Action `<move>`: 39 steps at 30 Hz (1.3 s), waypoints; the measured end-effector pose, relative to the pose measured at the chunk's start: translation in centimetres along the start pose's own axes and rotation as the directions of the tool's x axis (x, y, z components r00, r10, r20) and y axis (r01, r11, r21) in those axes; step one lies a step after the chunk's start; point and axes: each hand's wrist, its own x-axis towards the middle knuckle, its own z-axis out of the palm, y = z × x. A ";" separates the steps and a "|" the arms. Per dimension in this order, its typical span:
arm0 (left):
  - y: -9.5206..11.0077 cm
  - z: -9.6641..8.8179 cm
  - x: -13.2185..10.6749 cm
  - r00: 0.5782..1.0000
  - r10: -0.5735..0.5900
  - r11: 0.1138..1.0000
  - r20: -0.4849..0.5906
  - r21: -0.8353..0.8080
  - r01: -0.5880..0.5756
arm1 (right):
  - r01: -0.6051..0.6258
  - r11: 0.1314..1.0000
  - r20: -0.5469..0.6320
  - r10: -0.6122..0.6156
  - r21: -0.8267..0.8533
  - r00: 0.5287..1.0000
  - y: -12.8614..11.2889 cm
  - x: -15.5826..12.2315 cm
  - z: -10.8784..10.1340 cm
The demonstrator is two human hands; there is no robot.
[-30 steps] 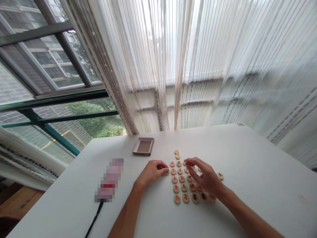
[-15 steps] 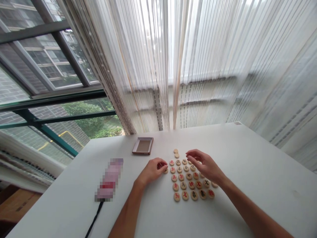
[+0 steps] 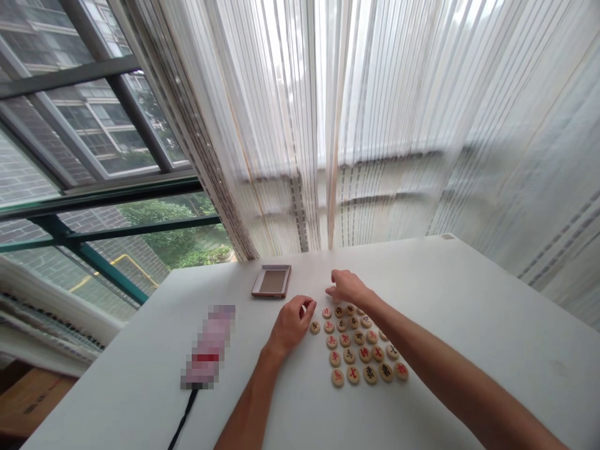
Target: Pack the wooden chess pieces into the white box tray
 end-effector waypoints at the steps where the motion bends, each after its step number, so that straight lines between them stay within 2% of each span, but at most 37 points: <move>1: 0.1 0.0 0.0 1.000 0.007 1.000 -0.008 0.005 -0.007 | -0.016 1.000 0.017 0.016 0.002 1.000 -0.1 0.3 0.0; 6: 1.1 0.2 -0.2 0.999 0.042 0.999 -0.034 0.010 -0.041 | -0.018 0.990 0.054 0.011 0.143 0.998 0.1 0.1 -1.7; 8: 1.8 0.3 -0.4 0.997 0.059 0.998 -0.043 -0.004 -0.059 | 0.032 0.965 0.063 -0.050 0.261 0.997 0.6 -1.3 -2.7; 12: 3.5 0.8 -1.1 0.988 0.135 0.982 -0.075 -0.120 -0.143 | 0.128 0.855 0.087 -0.197 0.502 0.976 1.5 -5.9 -3.7; 13: 3.9 1.0 -1.2 0.985 0.151 0.974 -0.086 -0.156 -0.163 | 0.144 0.810 0.088 -0.234 0.569 0.968 1.7 -7.0 -3.6; 15: 4.6 1.5 -1.6 0.980 0.167 0.959 -0.104 -0.214 -0.187 | 0.103 0.580 0.095 -0.301 0.808 0.949 2.1 -8.7 -3.1; 17: 5.1 2.0 -1.8 0.979 0.171 0.947 -0.107 -0.258 -0.193 | 0.028 0.420 0.108 -0.298 0.907 0.949 2.4 -9.7 -2.2; 20: 5.6 2.4 -2.0 0.982 0.161 0.934 -0.097 -0.306 -0.183 | -0.028 0.279 0.112 -0.289 0.960 0.951 2.7 -10.3 -1.1; 22: 5.7 2.6 -2.0 0.986 0.146 0.930 -0.085 -0.327 -0.166 | -0.028 0.243 0.101 -0.294 0.970 0.950 2.8 -10.5 -0.6; 27: 5.8 2.5 -1.9 0.993 0.096 0.920 -0.075 -0.375 -0.117 | 0.015 0.266 0.058 -0.265 0.964 0.962 2.5 -11.4 0.2; 30: 5.5 2.4 -1.9 0.997 0.036 0.907 -0.067 -0.417 -0.060 | 0.074 0.336 0.018 -0.261 0.939 0.965 2.2 -11.8 0.5; 33: 4.7 2.4 -1.6 0.997 -0.074 0.865 -0.030 -0.499 0.050 | 0.179 0.484 -0.046 -0.274 0.856 0.961 2.1 -12.0 0.5; 36: 3.8 2.2 -1.1 0.982 -0.188 0.752 0.019 -0.640 0.157 | 0.320 0.706 -0.214 -0.239 0.632 0.947 2.4 -12.2 0.1; 37: 3.5 2.1 -0.9 0.978 -0.205 0.719 0.029 -0.674 0.170 | 0.351 0.756 -0.277 -0.231 0.552 0.933 2.5 -12.3 0.0; 39: 3.2 1.8 -0.5 0.978 -0.210 0.688 0.016 -0.708 0.159 | 0.388 0.798 -0.358 -0.232 0.462 0.905 2.7 -12.3 -0.1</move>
